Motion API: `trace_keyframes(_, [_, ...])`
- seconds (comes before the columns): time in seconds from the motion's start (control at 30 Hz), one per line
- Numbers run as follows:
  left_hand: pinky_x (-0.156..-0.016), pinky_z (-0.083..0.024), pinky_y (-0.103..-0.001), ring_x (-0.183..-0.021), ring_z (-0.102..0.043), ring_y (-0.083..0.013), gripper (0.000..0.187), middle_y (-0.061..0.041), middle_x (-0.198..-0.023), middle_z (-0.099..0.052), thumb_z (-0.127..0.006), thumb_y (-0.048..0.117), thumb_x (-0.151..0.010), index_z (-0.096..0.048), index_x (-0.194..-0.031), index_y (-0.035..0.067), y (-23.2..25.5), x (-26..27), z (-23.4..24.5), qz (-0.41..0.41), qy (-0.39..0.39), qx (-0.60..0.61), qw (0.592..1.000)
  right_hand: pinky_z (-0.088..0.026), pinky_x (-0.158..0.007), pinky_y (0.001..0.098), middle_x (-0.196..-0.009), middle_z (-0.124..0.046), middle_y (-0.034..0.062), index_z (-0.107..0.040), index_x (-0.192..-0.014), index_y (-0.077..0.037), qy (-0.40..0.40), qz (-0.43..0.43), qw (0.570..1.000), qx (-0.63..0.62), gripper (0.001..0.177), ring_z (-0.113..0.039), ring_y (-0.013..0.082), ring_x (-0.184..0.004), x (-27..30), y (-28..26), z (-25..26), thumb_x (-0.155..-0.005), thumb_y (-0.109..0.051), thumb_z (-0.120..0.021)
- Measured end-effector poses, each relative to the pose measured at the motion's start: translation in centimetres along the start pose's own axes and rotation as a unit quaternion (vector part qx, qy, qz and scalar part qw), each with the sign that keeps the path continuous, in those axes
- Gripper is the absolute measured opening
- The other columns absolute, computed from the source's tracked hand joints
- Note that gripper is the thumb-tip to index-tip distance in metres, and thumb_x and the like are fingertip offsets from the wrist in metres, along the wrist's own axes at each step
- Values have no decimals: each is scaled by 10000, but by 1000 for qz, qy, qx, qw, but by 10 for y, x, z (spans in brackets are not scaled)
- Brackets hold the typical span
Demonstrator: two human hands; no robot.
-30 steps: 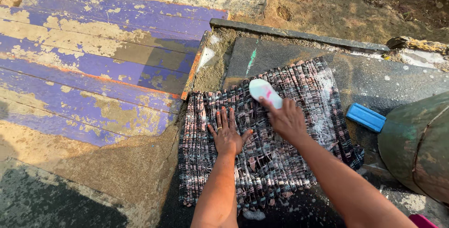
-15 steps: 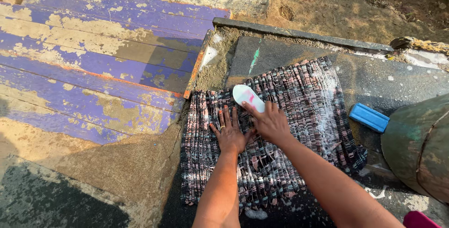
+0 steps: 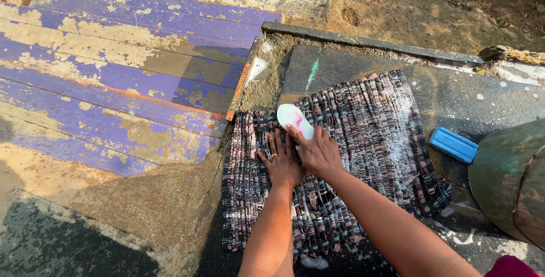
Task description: The person washes a piece of patterned cloth by dipping it into a bucket of soapy water, pouring water over it using a yellow mug, and scrubbing it with a brush on a flat stone surface.
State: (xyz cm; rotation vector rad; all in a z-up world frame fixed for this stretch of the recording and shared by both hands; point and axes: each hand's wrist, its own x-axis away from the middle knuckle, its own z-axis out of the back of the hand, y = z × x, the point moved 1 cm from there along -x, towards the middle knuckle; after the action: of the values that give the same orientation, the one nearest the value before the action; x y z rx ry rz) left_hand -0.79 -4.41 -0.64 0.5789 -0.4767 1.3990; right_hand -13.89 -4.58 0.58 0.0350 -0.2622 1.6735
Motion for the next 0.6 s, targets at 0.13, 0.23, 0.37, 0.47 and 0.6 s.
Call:
trace_keyframes(0.13, [-1194, 63, -737, -1546, 262, -280, 1091, -64, -1709, 243, -417, 811, -896, 135, -1640, 236, -5, -2, -9, -9, 43, 34, 998, -550, -639, 376, -1162, -534, 273, -262, -1551, -542, 10, -34, 997, 69, 576, -614, 345, -881, 2, 73, 10, -1014, -446, -448])
trace_keyframes(0.23, [-1188, 59, -741, -1543, 274, -280, 1075, -53, -1707, 256, -401, 806, -902, 145, -1641, 248, -4, -7, -12, -12, 43, 25, 999, -525, -670, 396, -1140, -524, 251, -250, -1593, -532, 9, -181, 981, 71, 591, -600, 322, -851, 21, 157, 33, -1036, -448, -429])
trace_keyframes(0.37, [-1190, 61, -739, -1540, 282, -275, 1062, -49, -1700, 284, -390, 802, -913, 163, -1640, 261, -4, -4, -11, -7, 38, 20, 999, -544, -574, 448, -1134, -483, 308, -230, -1617, -423, 26, -277, 961, -2, 598, -566, 382, -859, 11, 148, 37, -1048, -476, -406])
trace_keyframes(0.47, [-1202, 78, -721, -1544, 289, -264, 1063, -41, -1693, 309, -388, 814, -910, 172, -1626, 262, -2, -6, -10, 3, 14, 17, 1000, -600, -624, 415, -1172, -508, 284, -193, -1629, -468, -53, -152, 986, -31, 587, -620, 333, -856, 5, 60, 16, -1066, -459, -360])
trace_keyframes(0.6, [-1160, 89, -725, -1526, 290, -278, 1086, -68, -1682, 315, -454, 741, -925, 184, -1643, 233, -4, -9, -13, 5, 27, -15, 1000, -568, -597, 372, -1120, -553, 253, -266, -1579, -524, 13, 14, 999, 36, 583, -630, 308, -863, 8, 12, 0, -1020, -449, -415])
